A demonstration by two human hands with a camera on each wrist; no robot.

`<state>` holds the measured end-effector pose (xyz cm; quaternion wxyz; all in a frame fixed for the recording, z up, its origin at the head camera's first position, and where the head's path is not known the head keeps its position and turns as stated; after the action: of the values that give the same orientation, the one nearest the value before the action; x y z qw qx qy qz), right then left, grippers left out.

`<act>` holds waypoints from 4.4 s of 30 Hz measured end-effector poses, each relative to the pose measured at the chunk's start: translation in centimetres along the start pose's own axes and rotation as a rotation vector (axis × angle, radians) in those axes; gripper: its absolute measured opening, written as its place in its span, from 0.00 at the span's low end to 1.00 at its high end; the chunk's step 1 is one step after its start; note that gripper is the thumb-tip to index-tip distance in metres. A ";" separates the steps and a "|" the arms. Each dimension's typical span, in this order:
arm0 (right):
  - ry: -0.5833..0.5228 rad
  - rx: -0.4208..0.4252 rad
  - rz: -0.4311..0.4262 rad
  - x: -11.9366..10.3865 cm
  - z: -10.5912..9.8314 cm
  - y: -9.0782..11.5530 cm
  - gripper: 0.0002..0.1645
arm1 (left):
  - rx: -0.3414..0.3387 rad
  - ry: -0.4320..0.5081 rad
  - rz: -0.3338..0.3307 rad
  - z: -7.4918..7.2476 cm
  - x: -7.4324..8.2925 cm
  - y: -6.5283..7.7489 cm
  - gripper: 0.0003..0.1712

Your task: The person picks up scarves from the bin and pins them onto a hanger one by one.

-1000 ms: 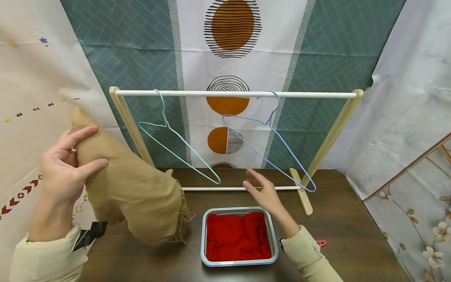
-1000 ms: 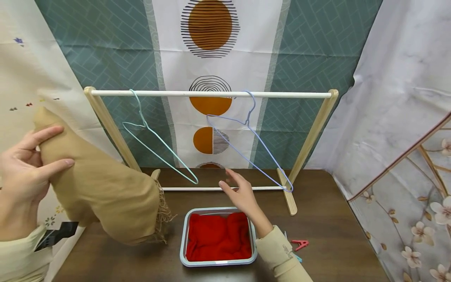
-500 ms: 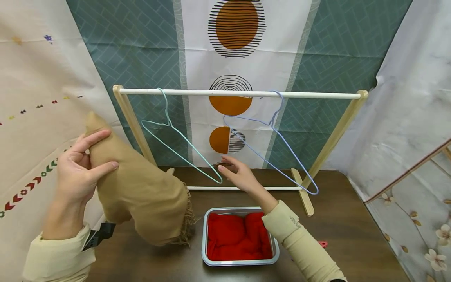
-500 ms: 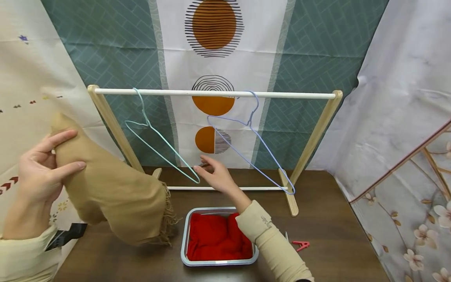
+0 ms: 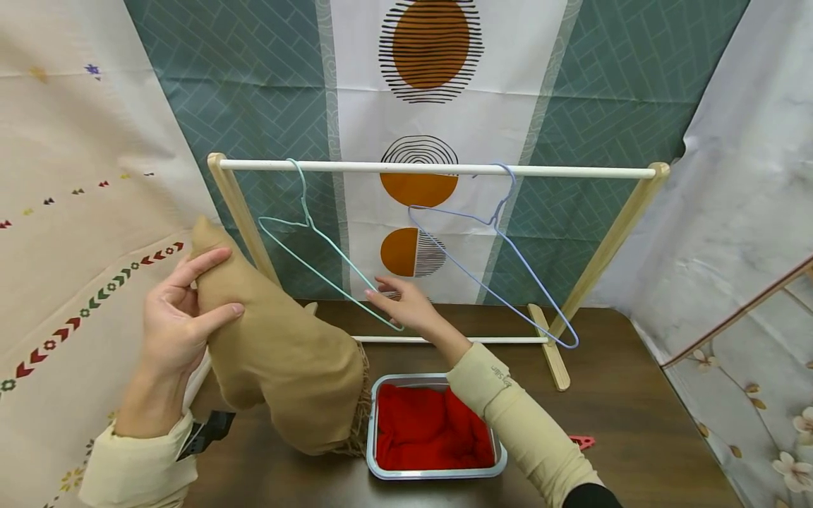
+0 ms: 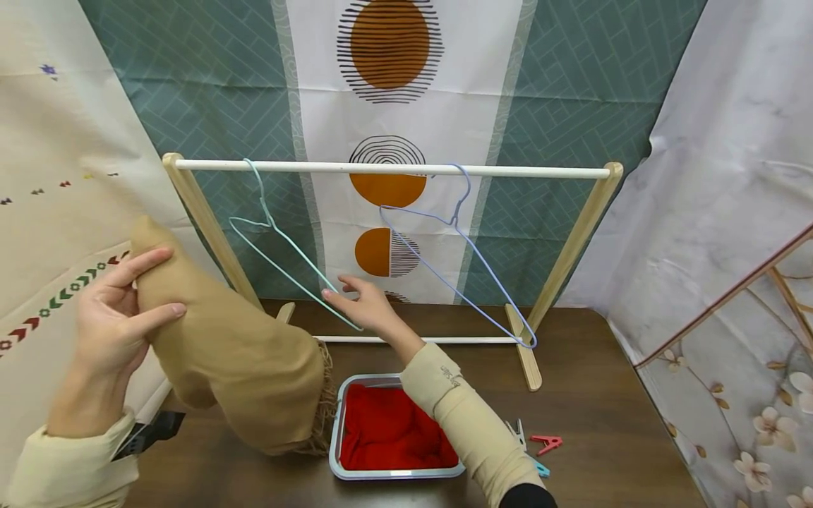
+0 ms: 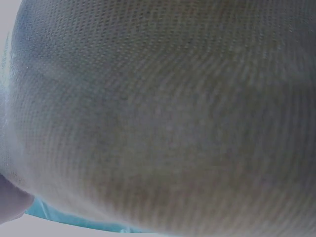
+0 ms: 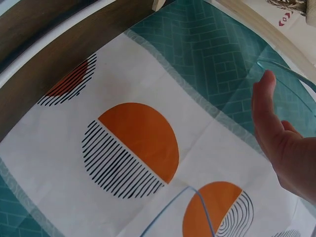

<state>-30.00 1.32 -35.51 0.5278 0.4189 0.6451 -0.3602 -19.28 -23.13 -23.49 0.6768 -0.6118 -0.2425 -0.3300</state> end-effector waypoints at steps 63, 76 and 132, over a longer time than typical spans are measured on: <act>-0.053 -0.103 -0.493 -5.2 -5.4 9.5 0.23 | -0.830 -0.074 -0.006 6.1 -2.5 -2.2 0.34; -0.010 -0.290 -0.622 -3.6 -7.0 10.4 0.18 | -0.780 0.429 -0.151 8.1 -5.5 -2.5 0.35; -0.348 -0.231 -0.525 -1.9 -8.2 12.7 0.19 | -0.397 -0.937 0.034 10.6 -11.5 -4.1 0.04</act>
<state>-21.26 13.42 -32.45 0.5631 0.1079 0.6678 -0.4747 -29.17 -11.05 -27.77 0.3714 -0.8146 -0.4428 -0.0486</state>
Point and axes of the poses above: each hand's wrist, its own y-axis away from the middle knuckle, its own z-axis out of the palm, x = y × z, the point moved 6 cm from there along -y, towards the middle knuckle, and after that the axes turned 10 degrees about -y, right-handed, at the moved point
